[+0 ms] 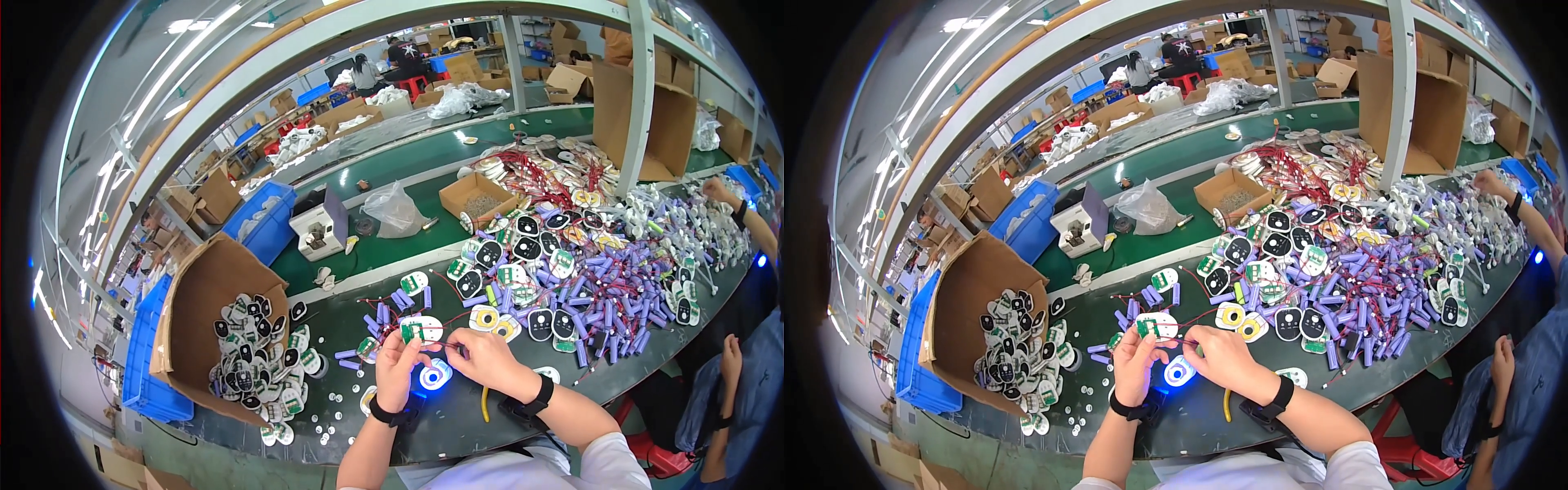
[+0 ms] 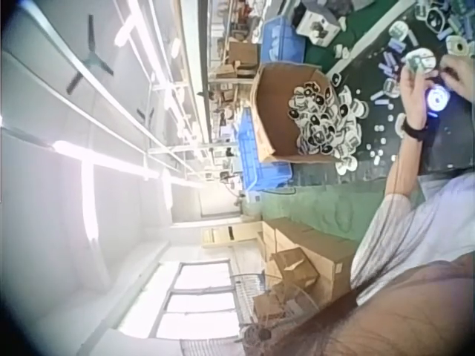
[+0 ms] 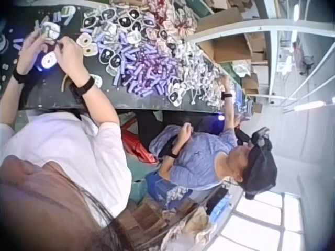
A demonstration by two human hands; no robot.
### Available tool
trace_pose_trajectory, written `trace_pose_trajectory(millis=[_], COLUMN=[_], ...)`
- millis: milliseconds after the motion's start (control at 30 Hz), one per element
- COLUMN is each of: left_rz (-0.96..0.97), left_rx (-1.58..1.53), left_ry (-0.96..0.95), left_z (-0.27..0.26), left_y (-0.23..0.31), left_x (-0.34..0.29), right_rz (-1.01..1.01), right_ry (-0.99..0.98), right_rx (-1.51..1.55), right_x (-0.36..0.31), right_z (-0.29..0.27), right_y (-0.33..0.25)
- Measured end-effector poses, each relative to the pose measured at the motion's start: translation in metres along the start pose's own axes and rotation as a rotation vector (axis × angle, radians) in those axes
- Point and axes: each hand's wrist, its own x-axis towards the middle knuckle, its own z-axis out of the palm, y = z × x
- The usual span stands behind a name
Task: Manually assemble and connect wiring to small circular electronic components at a factory workstation.
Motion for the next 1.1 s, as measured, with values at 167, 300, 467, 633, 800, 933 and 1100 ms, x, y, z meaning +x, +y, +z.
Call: trace_pose_trajectory(millis=[167,300,467,633,800,933,1100], left_rz=[0.079,0.13,0.188,0.18,0.197,0.227,0.23], left_rx=[0.045,0.007,-0.09,-0.202,-0.233,-0.211,-0.229], left_ry=[0.021,0.066,0.051,0.017,0.001,0.039,0.028], left_z=[-0.001,0.0,0.002,0.006,0.007,0.001,-0.012], left_y=[0.001,0.007,0.014,0.022,0.024,0.025,0.024], left_x=[-0.001,-0.003,-0.007,-0.01,-0.011,-0.01,-0.008], right_rz=[-0.024,-0.149,-0.088,0.115,0.178,0.087,-0.105], right_ry=[0.044,0.205,-0.05,-0.429,-0.564,-0.417,-0.168], right_rx=[0.008,0.004,-0.096,0.05,-0.102,0.091,-0.288], right_x=[0.002,0.002,0.006,0.003,0.004,0.004,0.003], right_z=[-0.011,-0.013,-0.016,0.006,0.025,0.029,0.016], right_y=[-0.01,-0.011,0.0,0.012,0.018,0.024,0.009])
